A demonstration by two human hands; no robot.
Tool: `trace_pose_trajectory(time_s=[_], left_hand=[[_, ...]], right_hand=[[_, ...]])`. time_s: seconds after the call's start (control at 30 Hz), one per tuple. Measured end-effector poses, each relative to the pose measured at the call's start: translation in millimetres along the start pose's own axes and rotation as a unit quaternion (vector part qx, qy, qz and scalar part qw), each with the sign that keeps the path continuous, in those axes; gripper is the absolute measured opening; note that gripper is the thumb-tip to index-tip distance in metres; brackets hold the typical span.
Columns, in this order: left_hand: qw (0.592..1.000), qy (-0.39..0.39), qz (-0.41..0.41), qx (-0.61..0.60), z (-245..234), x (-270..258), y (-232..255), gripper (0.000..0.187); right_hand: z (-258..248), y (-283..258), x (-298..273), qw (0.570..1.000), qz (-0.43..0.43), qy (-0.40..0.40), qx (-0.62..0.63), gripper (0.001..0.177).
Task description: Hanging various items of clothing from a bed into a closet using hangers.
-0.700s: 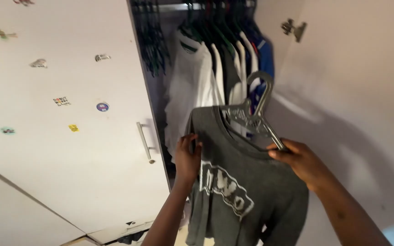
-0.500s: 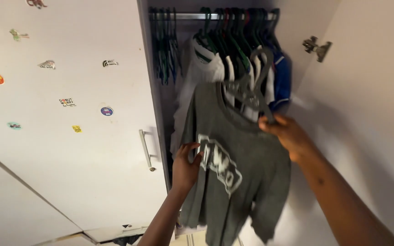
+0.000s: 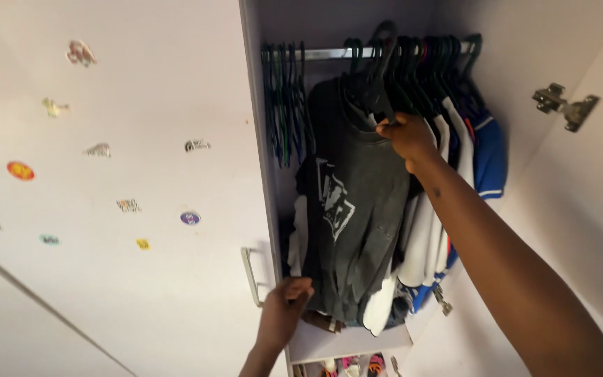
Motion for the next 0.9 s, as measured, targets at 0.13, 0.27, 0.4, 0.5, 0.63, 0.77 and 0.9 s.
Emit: trace_pose_trajectory(time_s=[0.13,0.27,0.4,0.5,0.63,0.77,0.9], left_hand=[[0.996,-0.061,-0.042,0.042,11.9,25.1,-3.2,0.029],[0.991,-0.119,-0.038,0.049,29.1,47.6,-4.6,0.036],[0.985,-0.147,-0.020,0.088,39.1,72.0,-24.7,0.039],[0.983,-0.171,-0.023,0.062,49.9,96.5,-73.5,0.038],[0.990,-0.131,0.032,0.039,65.9,130.0,-113.7,0.043],[0.937,-0.036,0.008,-0.349,92.1,248.1,-277.1,0.045],[0.979,0.203,0.034,0.009,64.0,254.3,-251.8,0.040]], right_hand=[[34.1,3.2,78.2,0.999,-0.037,0.003,-0.009,0.012],[67.0,14.6,138.1,0.993,-0.029,0.003,-0.119,0.024],[100.4,29.1,175.3,0.936,-0.103,-0.022,-0.336,0.039],[105.8,47.4,155.0,0.968,-0.054,-0.038,-0.244,0.041],[109.7,46.6,75.8,0.995,-0.050,-0.027,-0.080,0.051],[126.8,88.4,15.1,0.993,-0.040,0.019,0.109,0.076],[157.3,163.9,-15.2,0.993,-0.069,-0.052,0.080,0.090]])
Point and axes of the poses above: each hand's wrist, its own x-axis towards the middle knuckle, its own z-axis out of the palm, y = z × x, the point moved 8 cm from there along x, towards the middle knuckle, and after that the axes turned 14 degrees about -x, right-handed, at the moved point
